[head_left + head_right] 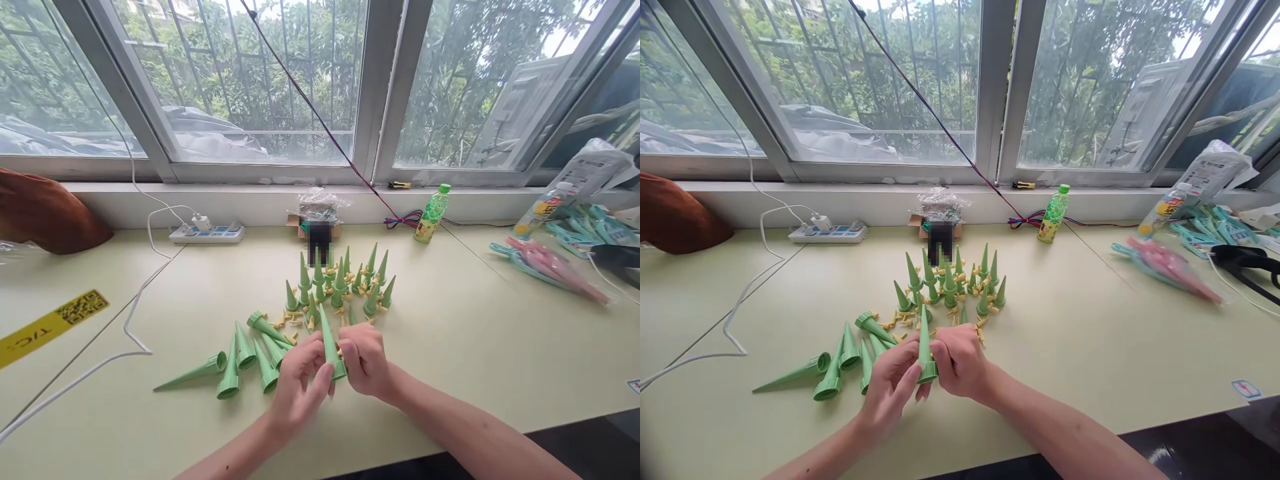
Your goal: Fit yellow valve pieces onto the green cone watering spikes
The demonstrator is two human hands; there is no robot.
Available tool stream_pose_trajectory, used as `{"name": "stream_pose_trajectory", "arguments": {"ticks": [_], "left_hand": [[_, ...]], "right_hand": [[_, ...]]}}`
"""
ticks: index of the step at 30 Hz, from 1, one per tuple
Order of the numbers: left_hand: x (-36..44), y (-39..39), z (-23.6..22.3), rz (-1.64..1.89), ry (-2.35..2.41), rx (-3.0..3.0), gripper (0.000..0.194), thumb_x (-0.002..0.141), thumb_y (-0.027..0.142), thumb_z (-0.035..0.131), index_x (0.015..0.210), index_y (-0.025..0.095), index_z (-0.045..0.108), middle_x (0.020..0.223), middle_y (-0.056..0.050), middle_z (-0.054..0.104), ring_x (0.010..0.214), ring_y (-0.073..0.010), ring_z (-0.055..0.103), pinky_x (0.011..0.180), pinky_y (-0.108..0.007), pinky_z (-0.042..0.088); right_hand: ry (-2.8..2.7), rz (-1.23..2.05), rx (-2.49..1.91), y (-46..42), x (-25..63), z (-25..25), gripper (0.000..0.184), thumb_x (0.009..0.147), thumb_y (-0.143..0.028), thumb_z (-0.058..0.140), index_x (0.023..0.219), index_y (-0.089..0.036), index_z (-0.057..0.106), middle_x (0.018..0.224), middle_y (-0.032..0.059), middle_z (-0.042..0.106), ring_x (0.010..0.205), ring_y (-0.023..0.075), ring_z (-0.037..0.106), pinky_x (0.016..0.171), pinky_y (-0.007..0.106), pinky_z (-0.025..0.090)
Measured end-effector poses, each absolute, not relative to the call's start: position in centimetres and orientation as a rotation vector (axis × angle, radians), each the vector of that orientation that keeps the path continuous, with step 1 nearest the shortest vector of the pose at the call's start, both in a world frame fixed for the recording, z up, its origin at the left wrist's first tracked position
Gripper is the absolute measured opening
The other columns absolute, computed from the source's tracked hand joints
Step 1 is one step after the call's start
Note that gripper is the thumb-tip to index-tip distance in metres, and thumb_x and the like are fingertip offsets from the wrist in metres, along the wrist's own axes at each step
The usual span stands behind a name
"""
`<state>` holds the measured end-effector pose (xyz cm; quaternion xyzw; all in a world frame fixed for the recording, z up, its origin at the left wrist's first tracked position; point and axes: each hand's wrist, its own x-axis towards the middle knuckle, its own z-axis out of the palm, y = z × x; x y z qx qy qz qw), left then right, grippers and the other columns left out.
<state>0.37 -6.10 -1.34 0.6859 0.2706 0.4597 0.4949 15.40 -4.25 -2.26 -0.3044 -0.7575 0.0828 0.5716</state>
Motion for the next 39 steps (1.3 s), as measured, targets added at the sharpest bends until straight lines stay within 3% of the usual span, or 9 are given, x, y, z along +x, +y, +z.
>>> {"name": "stream_pose_trajectory", "arguments": {"ticks": [3, 7, 12, 16, 20, 28, 33, 39], "left_hand": [[0.1, -5.9, -1.5, 1.164, 0.699, 1.834, 0.033, 0.094, 0.037, 0.047, 0.069, 0.017, 0.054, 0.072, -0.007, 0.051, 0.062, -0.0153, 0.05, 0.05, -0.026, 0.042], [0.1, -5.5, -1.1, 1.236, 0.698, 2.053, 0.028, 0.093, 0.034, 0.044, 0.073, 0.018, 0.055, 0.074, -0.007, 0.05, 0.068, -0.0187, 0.049, 0.056, -0.029, 0.044], [0.0, -5.2, -0.9, 1.313, 0.675, 2.164, 0.014, 0.09, 0.027, 0.046, 0.093, 0.019, 0.058, 0.083, -0.009, 0.055, 0.075, -0.0209, 0.053, 0.058, -0.03, 0.047], [0.0, -5.1, -1.1, 1.358, 0.689, 2.204, 0.018, 0.087, 0.02, 0.048, 0.102, 0.02, 0.058, 0.086, -0.01, 0.056, 0.076, -0.0218, 0.055, 0.059, -0.03, 0.049], [0.1, -5.2, -1.2, 1.319, 0.693, 2.216, 0.026, 0.085, 0.016, 0.048, 0.11, 0.021, 0.056, 0.089, -0.01, 0.055, 0.074, -0.0207, 0.054, 0.06, -0.03, 0.049], [1.0, -6.7, -2.4, 1.338, 0.703, 2.068, 0.026, 0.088, 0.015, 0.046, 0.113, 0.023, 0.049, 0.088, -0.008, 0.052, 0.078, -0.0205, 0.053, 0.065, -0.031, 0.047], [1.0, -7.2, -3.4, 1.295, 0.686, 1.989, 0.015, 0.092, 0.017, 0.044, 0.105, 0.023, 0.047, 0.087, -0.006, 0.05, 0.07, -0.0168, 0.05, 0.061, -0.029, 0.044], [0.9, -7.2, -3.5, 1.28, 0.688, 1.954, 0.028, 0.096, 0.016, 0.04, 0.122, 0.024, 0.045, 0.068, 0.001, 0.048, 0.059, -0.014, 0.048, 0.054, -0.025, 0.04]], "right_hand": [[-1.794, 0.203, -0.755, -4.5, 15.4, -2.4, 0.042, 0.101, -0.03, 0.025, 0.06, -0.022, 0.022, 0.05, -0.005, 0.025, 0.043, 0.0096, 0.021, 0.047, 0.028, 0.02], [-1.792, 0.231, -0.745, -4.6, 15.3, -2.6, 0.041, 0.101, -0.032, 0.024, 0.061, -0.022, 0.021, 0.051, -0.0053, 0.024, 0.043, 0.0091, 0.021, 0.046, 0.027, 0.02], [-1.774, 0.284, -0.742, -4.5, 14.9, -2.6, 0.039, 0.101, -0.032, 0.024, 0.064, -0.022, 0.02, 0.053, -0.005, 0.024, 0.044, 0.009, 0.02, 0.046, 0.027, 0.019], [-1.772, 0.315, -0.793, -4.5, 14.6, -2.8, 0.039, 0.101, -0.03, 0.021, 0.062, -0.022, 0.02, 0.052, -0.005, 0.023, 0.044, 0.0094, 0.017, 0.045, 0.027, 0.02], [-1.795, 0.328, -0.797, -4.5, 14.8, -3.1, 0.042, 0.102, -0.028, 0.02, 0.061, -0.021, 0.029, 0.051, -0.0031, 0.033, 0.043, 0.0093, 0.026, 0.046, 0.025, 0.023], [-1.782, 0.295, -0.658, -4.5, 15.6, -2.4, 0.037, 0.1, -0.02, 0.027, 0.063, -0.021, 0.029, 0.05, -0.0029, 0.034, 0.044, 0.0103, 0.03, 0.048, 0.026, 0.024], [-1.786, 0.223, -0.659, -4.1, 15.6, -2.3, 0.037, 0.1, -0.021, 0.028, 0.063, -0.022, 0.028, 0.049, -0.0034, 0.033, 0.043, 0.0106, 0.028, 0.047, 0.027, 0.023], [-1.746, 0.193, -0.687, -3.6, 15.3, -3.2, 0.04, 0.1, -0.022, 0.028, 0.06, -0.021, 0.028, 0.049, -0.003, 0.034, 0.043, 0.0101, 0.03, 0.047, 0.027, 0.024]]}}
